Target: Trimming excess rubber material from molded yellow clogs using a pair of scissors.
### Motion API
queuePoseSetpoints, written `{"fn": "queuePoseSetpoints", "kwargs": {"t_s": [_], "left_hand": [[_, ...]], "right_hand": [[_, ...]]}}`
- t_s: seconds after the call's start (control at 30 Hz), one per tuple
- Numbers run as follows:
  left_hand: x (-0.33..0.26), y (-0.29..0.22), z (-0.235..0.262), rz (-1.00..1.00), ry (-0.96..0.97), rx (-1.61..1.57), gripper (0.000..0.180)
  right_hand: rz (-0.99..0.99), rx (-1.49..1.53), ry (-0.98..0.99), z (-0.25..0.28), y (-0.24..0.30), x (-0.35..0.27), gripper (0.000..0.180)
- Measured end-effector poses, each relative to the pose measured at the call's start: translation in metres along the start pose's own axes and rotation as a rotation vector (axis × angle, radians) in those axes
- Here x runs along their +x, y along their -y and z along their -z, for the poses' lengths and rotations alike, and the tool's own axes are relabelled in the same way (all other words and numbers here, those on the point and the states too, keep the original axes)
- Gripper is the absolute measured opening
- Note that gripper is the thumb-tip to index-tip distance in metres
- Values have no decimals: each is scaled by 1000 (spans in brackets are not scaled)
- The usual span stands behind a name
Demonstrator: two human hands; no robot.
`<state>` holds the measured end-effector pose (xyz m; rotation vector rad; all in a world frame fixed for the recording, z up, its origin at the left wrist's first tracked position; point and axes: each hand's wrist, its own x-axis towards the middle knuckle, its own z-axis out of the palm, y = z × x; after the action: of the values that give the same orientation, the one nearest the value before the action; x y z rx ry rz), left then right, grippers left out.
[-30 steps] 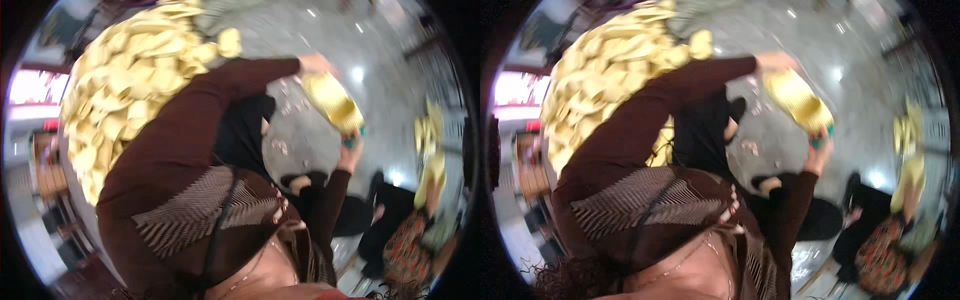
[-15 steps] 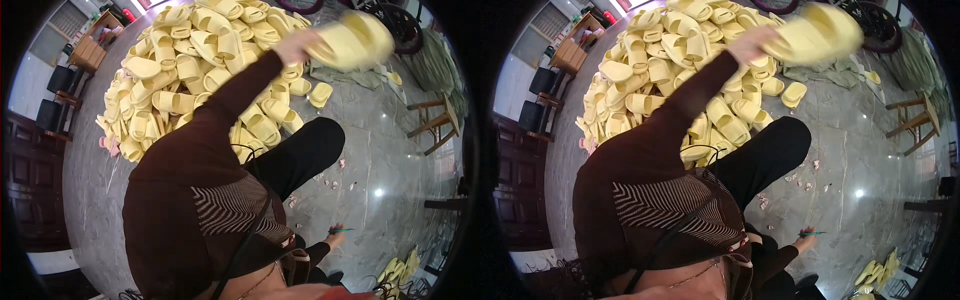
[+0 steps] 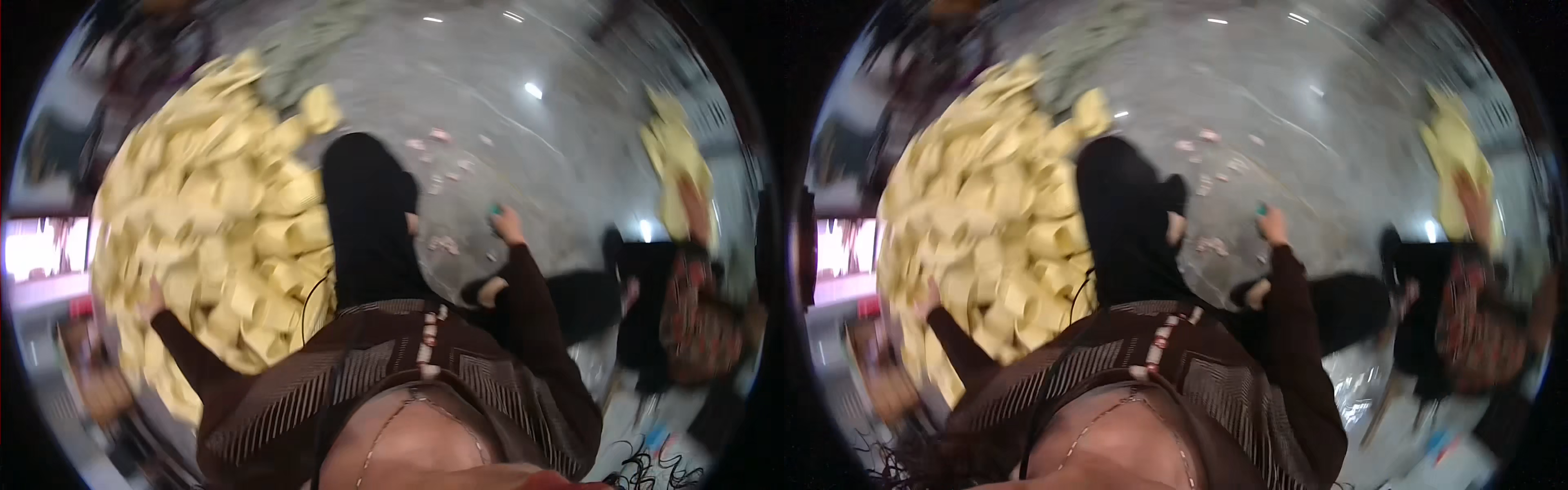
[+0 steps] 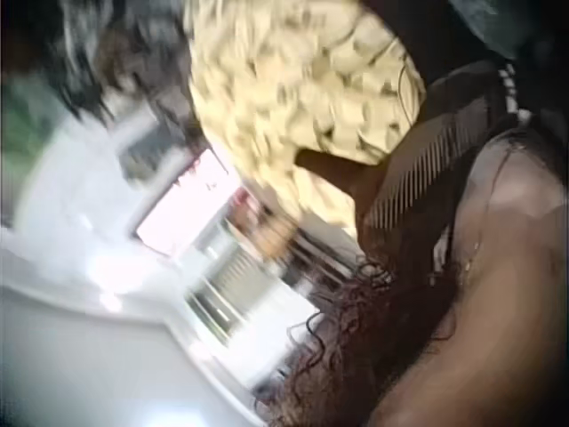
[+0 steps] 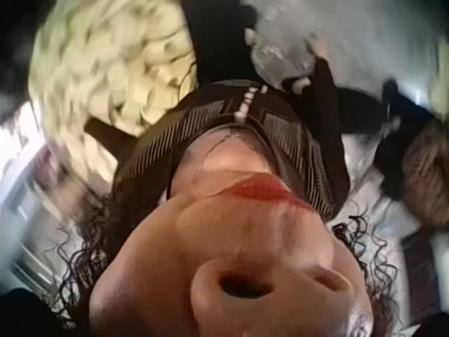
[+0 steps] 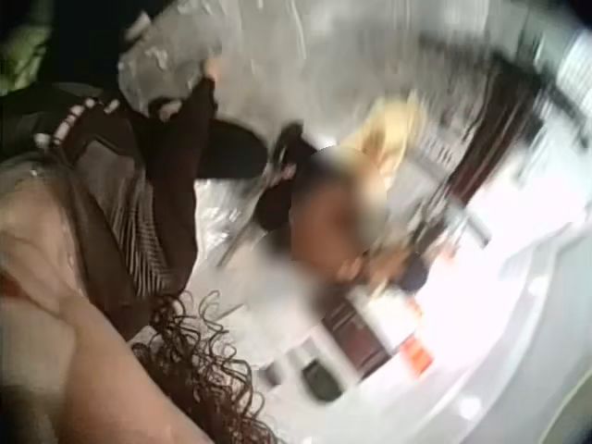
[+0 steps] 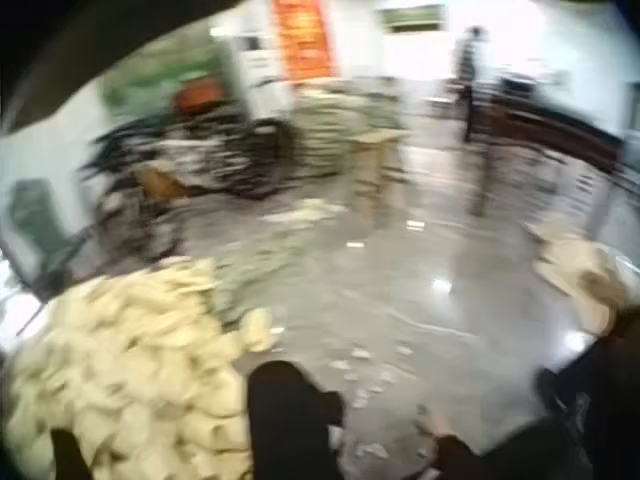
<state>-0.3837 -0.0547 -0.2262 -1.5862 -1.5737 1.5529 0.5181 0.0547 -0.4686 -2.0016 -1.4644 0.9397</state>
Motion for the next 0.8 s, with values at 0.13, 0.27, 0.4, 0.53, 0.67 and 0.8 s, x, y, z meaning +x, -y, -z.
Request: {"fn": "queuePoseSetpoints", "kwargs": {"t_s": [0.13,0.27,0.4,0.53,0.67,0.8], "left_hand": [[57,-26,177,-721,207,2222,43],[102,-28,325,255,93,2734,28],[62,-62,581,1256,-115,2540,24],[-5,-104,690,1477,41,2720,27],[-31,-144,710,1415,-131,2911,18],[-28,-152,724,1358,-432,2954,15]], "right_hand": [[-7,-254,237,-50,-2,-26,30],[70,-347,374,-53,64,-73,20],[-64,-295,219,-48,48,-82,22],[-34,-62,-212,-40,51,-77,25],[-183,-9,-562,12,49,-47,28],[-378,-39,-795,54,26,-21,30]]}}
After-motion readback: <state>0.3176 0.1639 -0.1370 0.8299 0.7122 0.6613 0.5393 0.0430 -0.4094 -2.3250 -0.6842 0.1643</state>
